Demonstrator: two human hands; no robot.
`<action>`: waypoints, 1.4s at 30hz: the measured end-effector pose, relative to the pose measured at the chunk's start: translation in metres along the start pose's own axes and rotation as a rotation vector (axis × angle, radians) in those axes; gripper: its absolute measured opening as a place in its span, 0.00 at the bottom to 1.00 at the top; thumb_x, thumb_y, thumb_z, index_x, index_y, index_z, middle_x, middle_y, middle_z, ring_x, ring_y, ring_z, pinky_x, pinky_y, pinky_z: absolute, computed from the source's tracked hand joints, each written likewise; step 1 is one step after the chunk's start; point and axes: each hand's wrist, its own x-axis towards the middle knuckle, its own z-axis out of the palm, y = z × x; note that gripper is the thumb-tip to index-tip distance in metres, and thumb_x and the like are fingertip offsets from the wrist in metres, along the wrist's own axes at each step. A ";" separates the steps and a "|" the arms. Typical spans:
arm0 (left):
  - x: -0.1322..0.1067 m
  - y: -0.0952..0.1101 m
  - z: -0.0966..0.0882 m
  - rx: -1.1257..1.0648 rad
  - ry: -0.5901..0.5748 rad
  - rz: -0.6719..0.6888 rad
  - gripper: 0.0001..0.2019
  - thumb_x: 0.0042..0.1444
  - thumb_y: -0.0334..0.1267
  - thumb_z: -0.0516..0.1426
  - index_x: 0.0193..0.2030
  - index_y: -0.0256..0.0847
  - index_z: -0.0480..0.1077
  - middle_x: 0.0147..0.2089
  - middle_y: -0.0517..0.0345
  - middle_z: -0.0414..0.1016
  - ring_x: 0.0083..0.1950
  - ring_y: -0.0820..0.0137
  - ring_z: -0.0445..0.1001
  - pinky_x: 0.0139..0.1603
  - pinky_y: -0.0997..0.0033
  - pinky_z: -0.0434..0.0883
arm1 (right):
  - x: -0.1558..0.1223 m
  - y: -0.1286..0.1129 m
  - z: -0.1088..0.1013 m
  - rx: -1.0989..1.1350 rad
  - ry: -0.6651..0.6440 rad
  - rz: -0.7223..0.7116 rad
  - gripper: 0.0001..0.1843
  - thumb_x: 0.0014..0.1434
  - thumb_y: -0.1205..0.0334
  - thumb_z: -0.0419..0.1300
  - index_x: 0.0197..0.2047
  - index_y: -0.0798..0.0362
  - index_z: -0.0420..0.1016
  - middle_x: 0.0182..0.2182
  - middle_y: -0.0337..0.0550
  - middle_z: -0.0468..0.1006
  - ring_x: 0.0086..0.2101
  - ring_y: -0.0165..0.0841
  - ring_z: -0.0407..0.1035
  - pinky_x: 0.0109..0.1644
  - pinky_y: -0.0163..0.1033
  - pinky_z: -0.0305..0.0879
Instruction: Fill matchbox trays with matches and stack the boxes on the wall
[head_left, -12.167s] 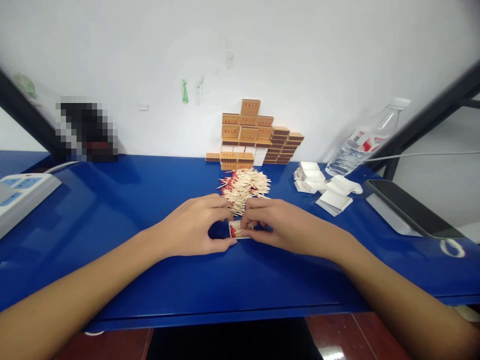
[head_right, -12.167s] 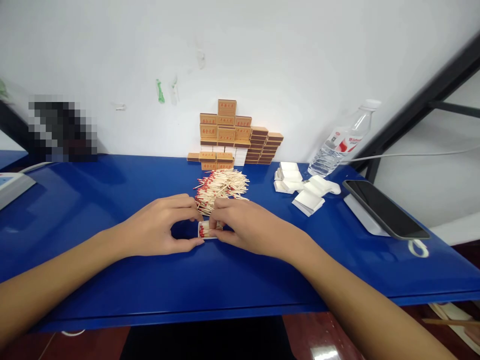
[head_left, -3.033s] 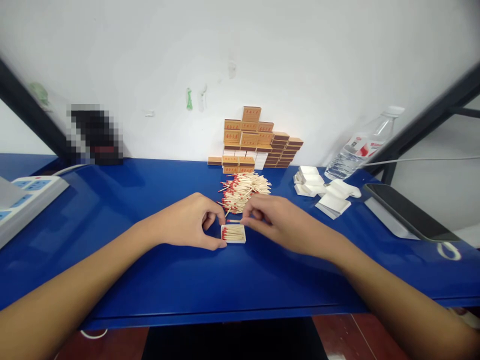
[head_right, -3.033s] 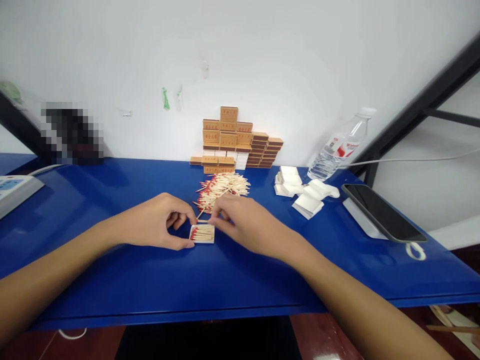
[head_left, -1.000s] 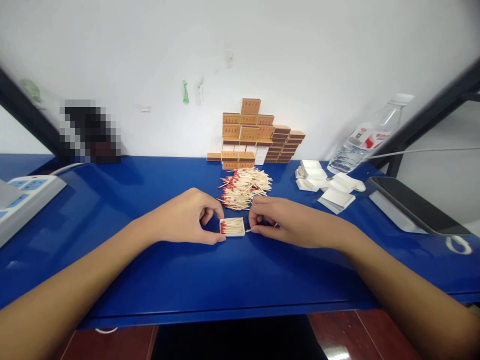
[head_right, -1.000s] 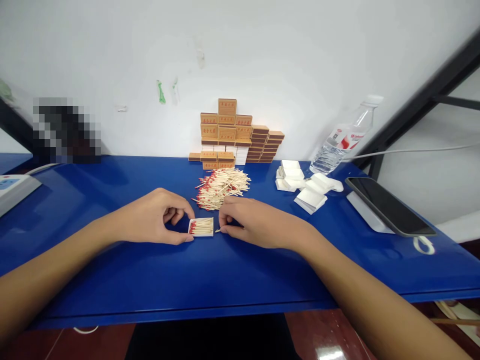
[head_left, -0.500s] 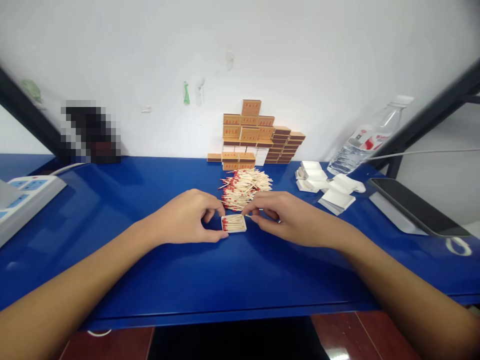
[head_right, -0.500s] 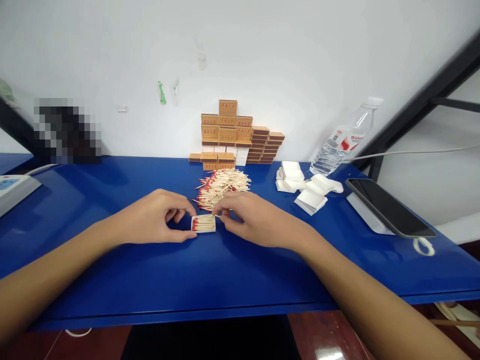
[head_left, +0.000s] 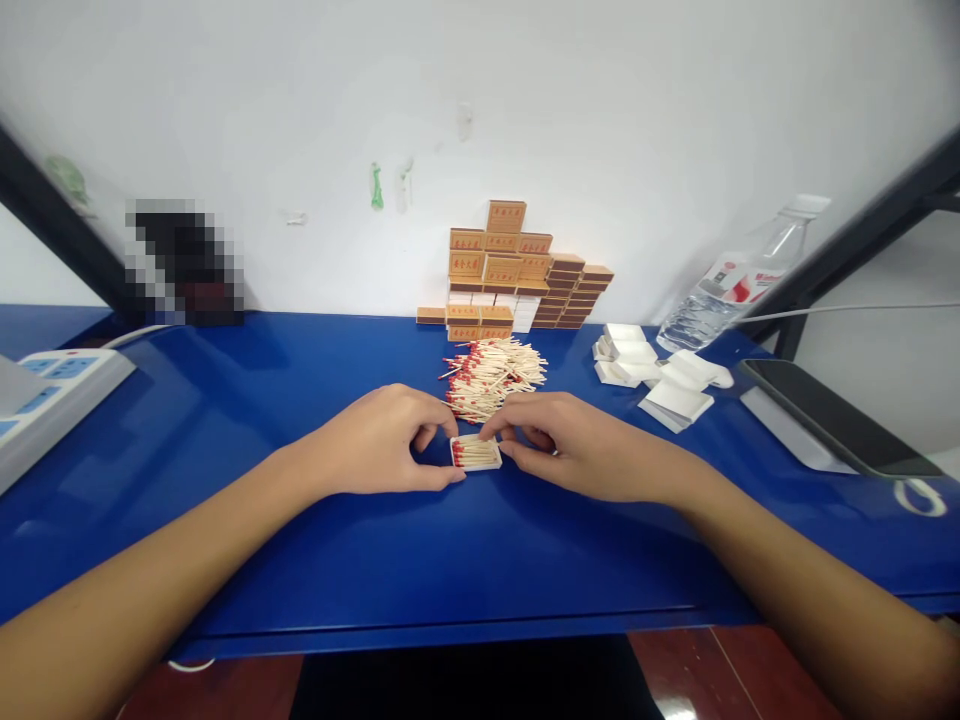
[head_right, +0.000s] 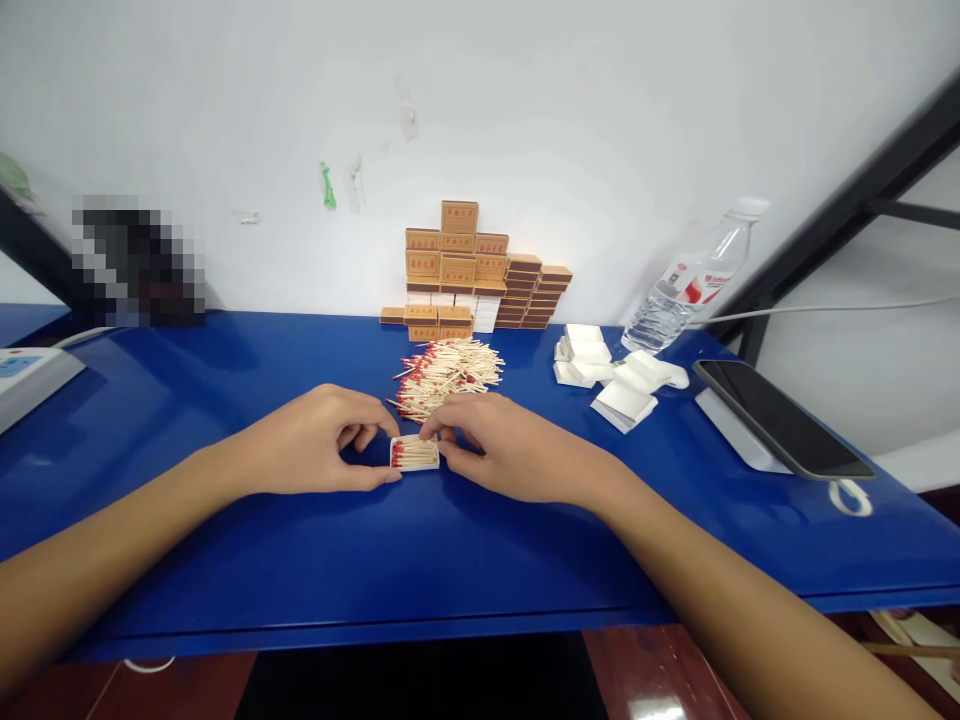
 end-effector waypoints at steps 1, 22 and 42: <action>0.000 0.000 0.000 0.002 0.001 -0.002 0.14 0.55 0.49 0.67 0.40 0.40 0.80 0.27 0.63 0.72 0.26 0.74 0.65 0.27 0.71 0.59 | 0.000 0.000 0.000 0.006 0.000 -0.002 0.11 0.69 0.68 0.58 0.50 0.51 0.81 0.35 0.40 0.78 0.32 0.32 0.67 0.39 0.38 0.59; -0.001 0.000 0.002 0.030 0.012 0.025 0.13 0.57 0.49 0.67 0.40 0.41 0.80 0.27 0.64 0.71 0.25 0.74 0.64 0.27 0.72 0.59 | -0.001 -0.003 0.001 0.029 -0.036 -0.066 0.19 0.63 0.75 0.58 0.52 0.50 0.82 0.36 0.39 0.75 0.32 0.30 0.66 0.39 0.37 0.60; -0.001 0.001 0.001 0.038 -0.011 -0.004 0.13 0.57 0.49 0.66 0.42 0.42 0.81 0.28 0.64 0.72 0.27 0.74 0.65 0.28 0.71 0.60 | 0.001 -0.001 0.003 -0.016 -0.008 -0.015 0.17 0.63 0.74 0.59 0.52 0.52 0.81 0.35 0.39 0.77 0.32 0.31 0.66 0.39 0.38 0.59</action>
